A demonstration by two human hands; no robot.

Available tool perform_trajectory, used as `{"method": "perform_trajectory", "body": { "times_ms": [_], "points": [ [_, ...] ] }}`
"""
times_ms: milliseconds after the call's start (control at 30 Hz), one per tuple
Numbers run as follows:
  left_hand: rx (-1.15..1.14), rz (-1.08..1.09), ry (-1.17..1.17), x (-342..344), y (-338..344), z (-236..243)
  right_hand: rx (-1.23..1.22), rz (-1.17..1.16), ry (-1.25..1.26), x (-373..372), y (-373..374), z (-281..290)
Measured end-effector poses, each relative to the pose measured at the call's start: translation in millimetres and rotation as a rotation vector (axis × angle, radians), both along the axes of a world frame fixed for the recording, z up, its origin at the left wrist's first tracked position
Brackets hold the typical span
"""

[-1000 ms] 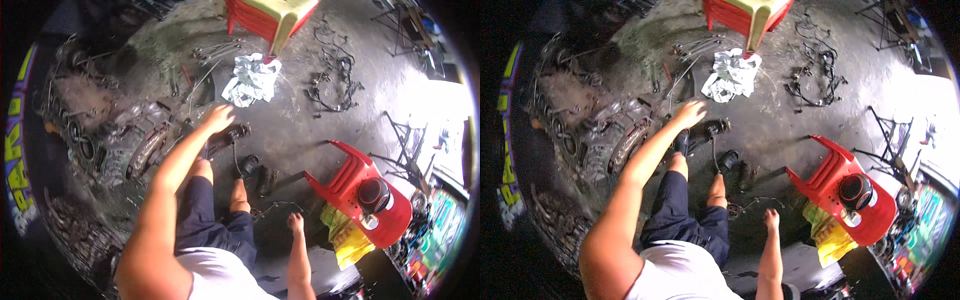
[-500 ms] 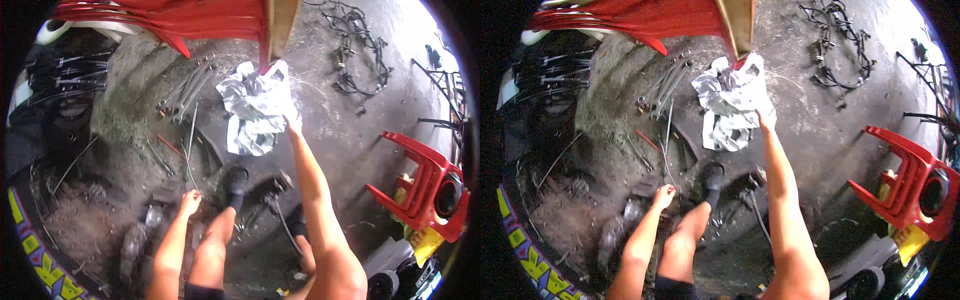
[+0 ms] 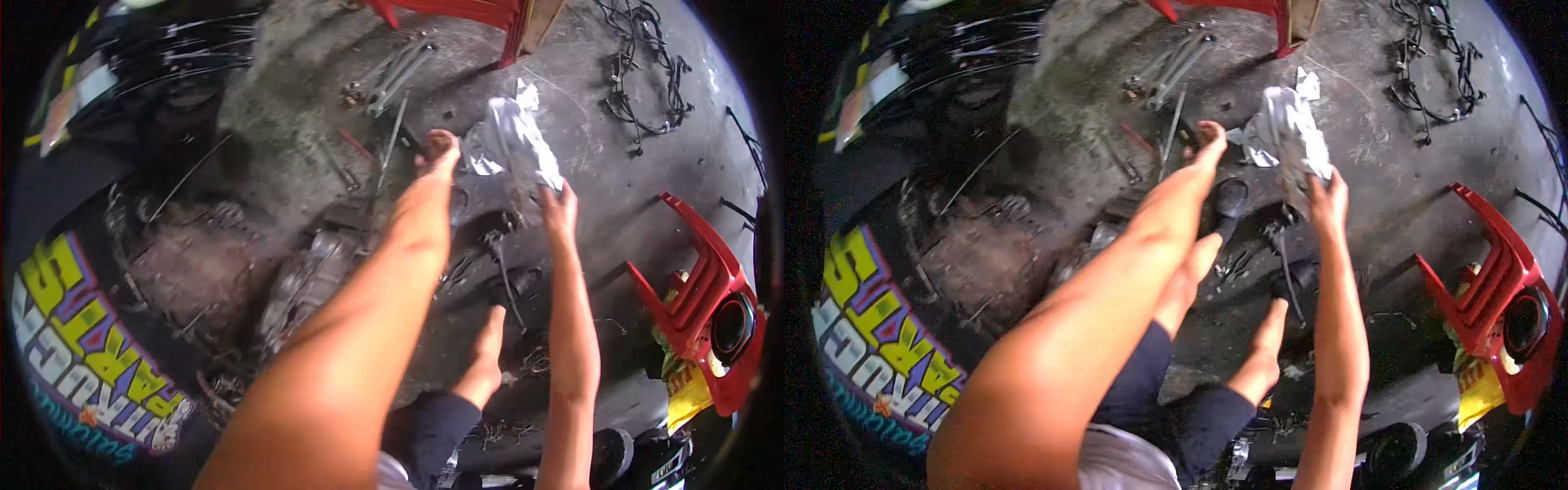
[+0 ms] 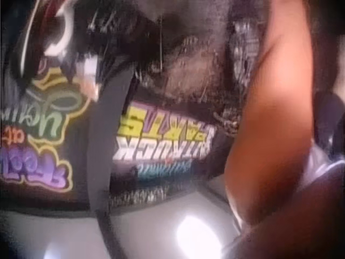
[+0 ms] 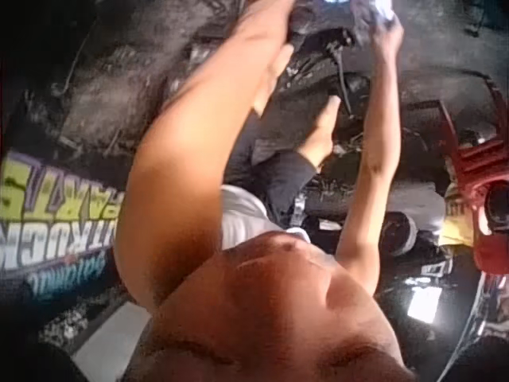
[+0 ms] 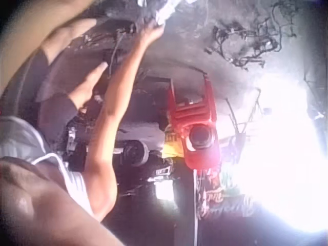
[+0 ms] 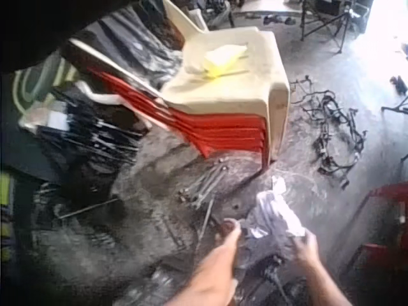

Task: The person removes parts and a hose from an engine block by hand and using wrenches, wipes their hands with paper, and loosens bolts on the engine block using a socket wrench.

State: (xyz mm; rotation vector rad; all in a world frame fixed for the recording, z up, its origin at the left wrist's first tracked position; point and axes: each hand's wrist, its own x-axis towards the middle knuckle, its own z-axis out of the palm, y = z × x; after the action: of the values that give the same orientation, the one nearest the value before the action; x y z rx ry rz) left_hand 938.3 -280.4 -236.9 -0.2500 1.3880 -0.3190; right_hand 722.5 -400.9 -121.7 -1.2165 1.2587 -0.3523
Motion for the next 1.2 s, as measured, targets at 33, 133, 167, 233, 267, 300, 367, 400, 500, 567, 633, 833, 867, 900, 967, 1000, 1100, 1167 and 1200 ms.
{"method": "perform_trajectory", "body": {
  "times_ms": [33,133,167,233,267,300,367,400,500,567,633,833,867,900,967,1000,1100,1167,1200],
  "points": [
    [0.000,-0.061,-0.062,-8,-12,21,0.073,-0.013,-0.053,-21,-1,23],
    [0.005,-0.136,-0.146,-36,-11,71,-0.104,0.226,-0.131,-38,-9,127],
    [0.002,-0.151,-0.148,-50,-6,85,-0.093,0.254,-0.160,-41,-5,153],
    [-0.110,-0.192,-0.176,-85,-6,103,-0.251,0.386,-0.007,-58,5,157],
    [-0.163,-0.193,-0.144,-108,-6,114,-0.284,0.339,-0.049,-58,19,163],
    [-0.142,-0.191,-0.238,-95,14,100,-0.222,0.507,-0.008,-22,22,209],
    [-0.114,-0.045,-0.070,-143,48,91,-0.217,0.564,-0.032,-23,42,198],
    [-0.071,0.120,0.098,-173,73,90,-0.194,0.561,-0.033,-32,55,177],
    [0.137,0.635,0.431,-229,166,103,0.004,0.801,-0.017,-50,76,190],
    [0.240,0.776,0.534,-261,202,119,0.019,0.896,-0.086,-76,77,201],
    [0.276,0.805,0.551,-270,216,120,0.063,0.877,-0.142,-93,78,210],
    [0.236,0.701,0.513,-268,173,107,0.298,0.760,-0.372,-149,66,240],
    [0.222,0.672,0.505,-269,161,104,0.295,0.700,-0.439,-159,68,248],
    [0.212,0.649,0.497,-270,150,101,0.285,0.715,-0.447,-165,67,260],
    [0.187,0.596,0.479,-276,127,94,0.194,0.692,-0.548,-180,73,282],
    [0.182,0.575,0.474,-284,119,93,0.208,0.707,-0.578,-188,73,287],
    [0.162,0.516,0.465,-318,90,86,0.434,0.324,-0.382,-222,60,272],
    [0.177,0.501,0.496,-360,81,81,0.314,0.095,-0.329,-252,36,212],
    [0.189,0.513,0.487,-368,85,81,0.216,-0.015,-0.383,-259,29,181]
  ]
}}
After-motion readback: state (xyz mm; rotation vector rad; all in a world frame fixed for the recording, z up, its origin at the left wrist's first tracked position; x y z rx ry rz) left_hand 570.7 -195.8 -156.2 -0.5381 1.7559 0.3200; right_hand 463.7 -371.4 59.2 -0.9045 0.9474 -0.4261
